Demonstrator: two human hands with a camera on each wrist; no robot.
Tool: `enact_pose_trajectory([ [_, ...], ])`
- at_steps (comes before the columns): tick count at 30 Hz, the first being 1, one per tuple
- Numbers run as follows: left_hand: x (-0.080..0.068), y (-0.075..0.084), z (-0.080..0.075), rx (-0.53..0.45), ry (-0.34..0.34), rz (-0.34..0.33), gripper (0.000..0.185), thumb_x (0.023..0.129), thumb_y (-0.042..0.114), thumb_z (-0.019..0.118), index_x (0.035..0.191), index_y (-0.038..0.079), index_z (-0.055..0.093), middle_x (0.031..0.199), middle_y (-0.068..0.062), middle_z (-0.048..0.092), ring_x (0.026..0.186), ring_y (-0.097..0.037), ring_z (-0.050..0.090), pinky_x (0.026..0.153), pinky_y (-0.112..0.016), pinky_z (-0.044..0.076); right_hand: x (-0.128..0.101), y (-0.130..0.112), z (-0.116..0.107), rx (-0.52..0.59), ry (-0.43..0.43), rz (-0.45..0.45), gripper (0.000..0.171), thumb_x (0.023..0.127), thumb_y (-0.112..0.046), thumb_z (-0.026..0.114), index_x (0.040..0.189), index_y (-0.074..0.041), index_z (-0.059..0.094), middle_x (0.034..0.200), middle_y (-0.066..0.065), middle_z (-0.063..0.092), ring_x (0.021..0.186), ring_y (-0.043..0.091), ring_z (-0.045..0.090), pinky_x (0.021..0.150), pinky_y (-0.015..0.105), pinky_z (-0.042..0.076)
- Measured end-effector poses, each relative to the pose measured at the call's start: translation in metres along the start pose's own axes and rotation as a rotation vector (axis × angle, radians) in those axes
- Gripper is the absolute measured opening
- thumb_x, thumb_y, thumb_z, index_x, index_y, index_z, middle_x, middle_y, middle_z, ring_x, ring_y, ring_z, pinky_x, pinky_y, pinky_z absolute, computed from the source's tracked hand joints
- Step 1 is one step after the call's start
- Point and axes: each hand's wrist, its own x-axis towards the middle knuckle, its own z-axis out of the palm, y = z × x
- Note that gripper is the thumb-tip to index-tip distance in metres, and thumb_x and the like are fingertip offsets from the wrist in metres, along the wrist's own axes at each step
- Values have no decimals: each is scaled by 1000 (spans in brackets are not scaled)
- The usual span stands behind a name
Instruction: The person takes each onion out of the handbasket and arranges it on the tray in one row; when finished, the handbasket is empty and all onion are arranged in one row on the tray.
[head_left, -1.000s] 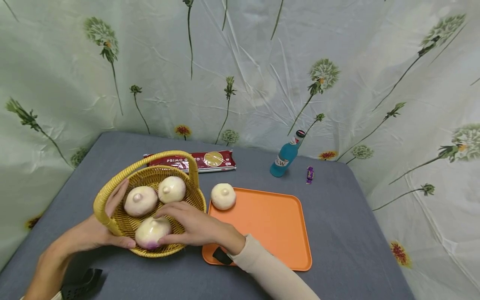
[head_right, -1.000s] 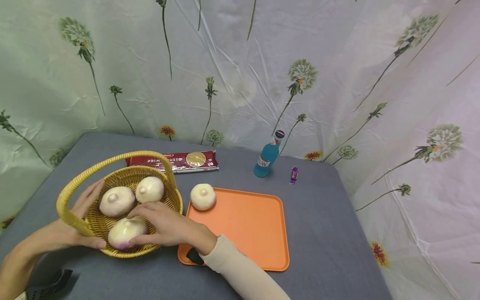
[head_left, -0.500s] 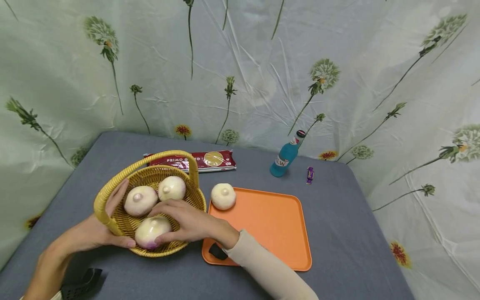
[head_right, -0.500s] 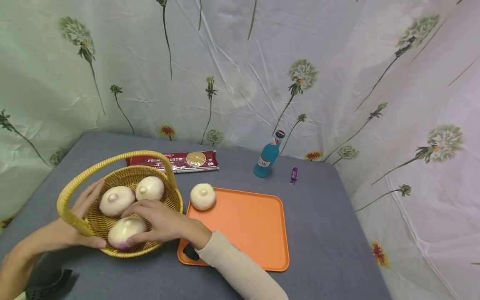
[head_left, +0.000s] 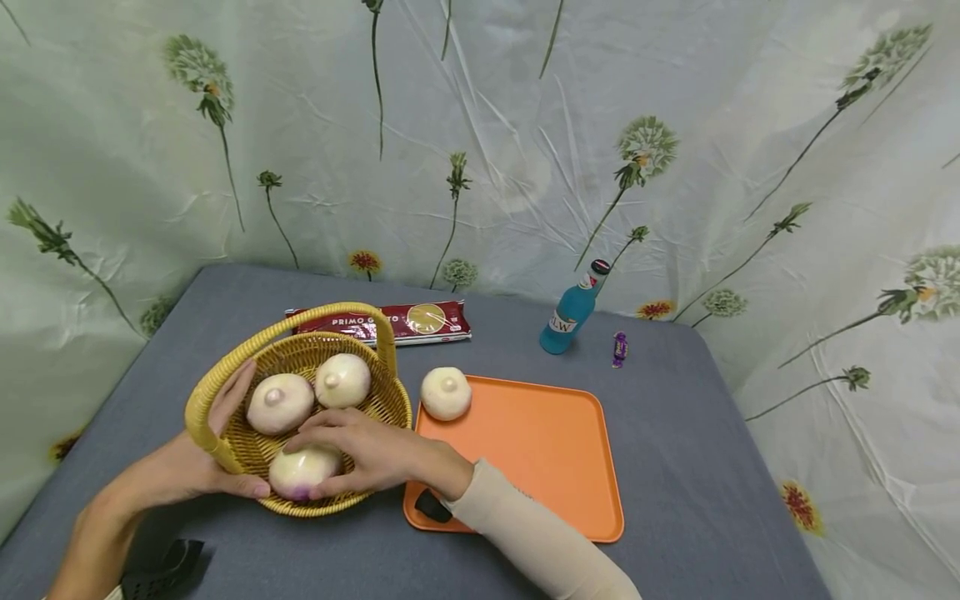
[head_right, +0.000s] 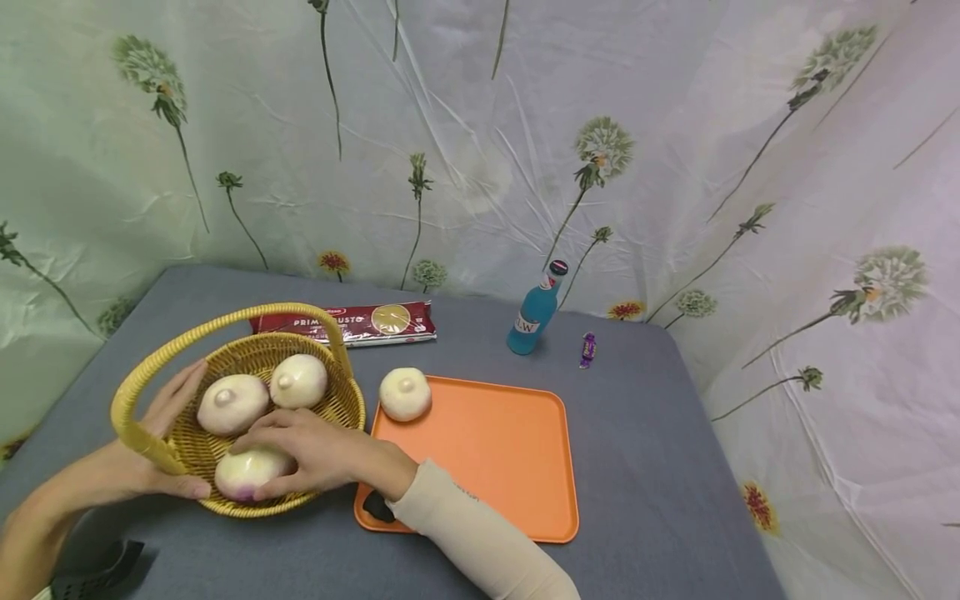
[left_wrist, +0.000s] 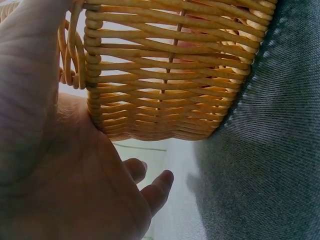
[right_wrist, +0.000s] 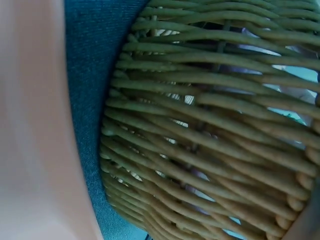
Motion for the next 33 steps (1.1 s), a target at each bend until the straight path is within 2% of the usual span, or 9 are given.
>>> enact_pose_trajectory([
  [12, -1, 3, 0, -5, 6, 10, 151, 56, 5, 96, 161, 14, -13, 166, -15, -16, 142, 12, -9, 102, 1, 3, 0, -4, 4, 6, -31, 17, 53, 95, -37, 70, 140, -15, 53, 144, 1, 52, 135, 5, 42, 111, 10, 23],
  [17, -1, 2, 1, -3, 12, 24, 152, 55, 5, 96, 161, 12, -13, 165, -18, -15, 143, 10, -9, 104, 0, 2, 0, -5, 3, 3, -28, 16, 53, 95, -36, 69, 140, -14, 53, 144, 0, 53, 136, 5, 42, 111, 10, 23],
  [24, 1, 2, 0, 13, 12, 12, 151, 56, 7, 96, 160, 10, -12, 166, -18, -14, 143, 9, -10, 103, 0, 1, -1, -3, 2, -26, 11, 17, 52, 95, -37, 68, 140, -16, 54, 142, -1, 54, 133, 5, 44, 111, 12, 25],
  [33, 1, 3, 0, -4, 1, -4, 150, 57, 5, 96, 160, 11, -14, 164, -24, -16, 142, 11, -9, 102, 2, 3, -3, 0, 0, 45, 108, 2, 50, 94, -32, 71, 137, -12, 57, 141, 3, 56, 133, 10, 47, 111, 13, 27],
])
